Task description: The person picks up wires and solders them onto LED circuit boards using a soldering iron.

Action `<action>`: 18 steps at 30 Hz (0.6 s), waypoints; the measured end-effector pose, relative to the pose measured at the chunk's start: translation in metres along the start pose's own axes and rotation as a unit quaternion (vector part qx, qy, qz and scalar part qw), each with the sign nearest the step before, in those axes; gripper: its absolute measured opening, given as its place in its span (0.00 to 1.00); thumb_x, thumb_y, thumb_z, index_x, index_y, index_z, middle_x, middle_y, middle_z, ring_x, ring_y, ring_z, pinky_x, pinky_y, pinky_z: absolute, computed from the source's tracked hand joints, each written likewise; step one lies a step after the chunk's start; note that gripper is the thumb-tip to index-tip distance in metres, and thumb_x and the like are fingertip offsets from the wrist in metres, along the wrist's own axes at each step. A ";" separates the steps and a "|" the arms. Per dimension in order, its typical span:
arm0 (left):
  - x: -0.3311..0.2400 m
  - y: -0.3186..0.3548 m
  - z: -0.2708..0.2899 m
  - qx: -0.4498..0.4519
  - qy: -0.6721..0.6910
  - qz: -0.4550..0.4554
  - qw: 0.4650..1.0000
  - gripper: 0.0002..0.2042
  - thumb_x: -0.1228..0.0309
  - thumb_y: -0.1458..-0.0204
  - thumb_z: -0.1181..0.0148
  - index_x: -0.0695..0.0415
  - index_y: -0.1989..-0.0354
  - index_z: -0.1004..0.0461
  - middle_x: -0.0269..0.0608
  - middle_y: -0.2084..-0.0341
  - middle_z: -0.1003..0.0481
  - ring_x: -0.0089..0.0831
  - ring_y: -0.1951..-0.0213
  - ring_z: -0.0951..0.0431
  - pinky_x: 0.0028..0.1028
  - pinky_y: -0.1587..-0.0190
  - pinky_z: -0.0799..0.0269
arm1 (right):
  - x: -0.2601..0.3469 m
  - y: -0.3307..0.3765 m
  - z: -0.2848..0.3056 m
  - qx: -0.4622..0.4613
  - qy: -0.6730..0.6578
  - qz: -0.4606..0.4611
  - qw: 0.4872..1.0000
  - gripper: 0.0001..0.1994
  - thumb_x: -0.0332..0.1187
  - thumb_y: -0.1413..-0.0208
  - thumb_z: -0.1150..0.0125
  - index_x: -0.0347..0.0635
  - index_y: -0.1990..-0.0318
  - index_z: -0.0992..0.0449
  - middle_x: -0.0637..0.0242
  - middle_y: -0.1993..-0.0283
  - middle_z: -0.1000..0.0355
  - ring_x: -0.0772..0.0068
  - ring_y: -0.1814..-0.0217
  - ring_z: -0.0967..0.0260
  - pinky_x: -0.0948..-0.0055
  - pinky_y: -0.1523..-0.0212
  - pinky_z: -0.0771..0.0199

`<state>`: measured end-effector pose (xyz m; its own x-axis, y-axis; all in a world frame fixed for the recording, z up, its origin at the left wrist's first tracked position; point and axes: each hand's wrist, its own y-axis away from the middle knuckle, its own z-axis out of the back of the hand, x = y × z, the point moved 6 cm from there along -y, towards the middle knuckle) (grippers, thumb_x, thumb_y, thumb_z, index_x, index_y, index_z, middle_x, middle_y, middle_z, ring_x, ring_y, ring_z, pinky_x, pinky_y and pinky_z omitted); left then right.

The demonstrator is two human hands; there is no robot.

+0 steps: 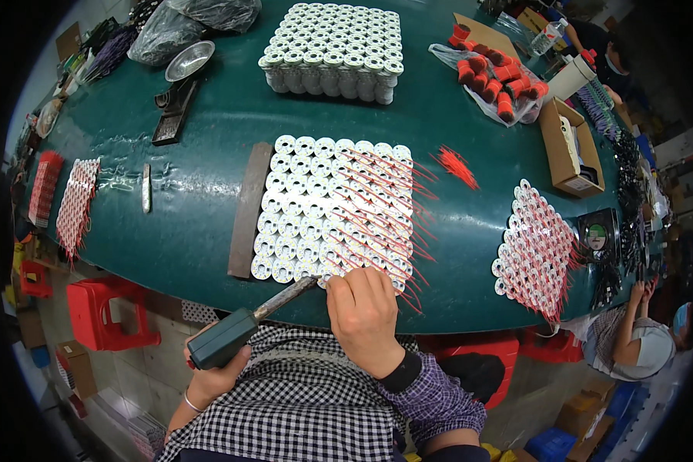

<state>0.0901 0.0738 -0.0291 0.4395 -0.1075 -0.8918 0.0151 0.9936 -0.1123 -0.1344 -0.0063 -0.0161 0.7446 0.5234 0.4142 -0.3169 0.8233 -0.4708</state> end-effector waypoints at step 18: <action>0.022 0.021 0.003 -0.020 0.046 0.069 0.996 0.10 0.78 0.55 0.31 0.67 0.63 0.20 0.47 0.70 0.21 0.34 0.73 0.21 0.28 0.70 0.26 | -0.003 0.000 0.001 0.003 0.010 0.003 1.000 0.07 0.22 0.52 0.35 0.39 0.67 0.28 0.63 0.70 0.38 0.60 0.66 0.36 0.62 0.62 0.35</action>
<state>0.1026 0.0924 -0.0495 0.3515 0.0262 -0.9358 -0.0760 0.9971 -0.0006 -0.1375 -0.0079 -0.0169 0.7543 0.5235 0.3962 -0.3239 0.8216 -0.4690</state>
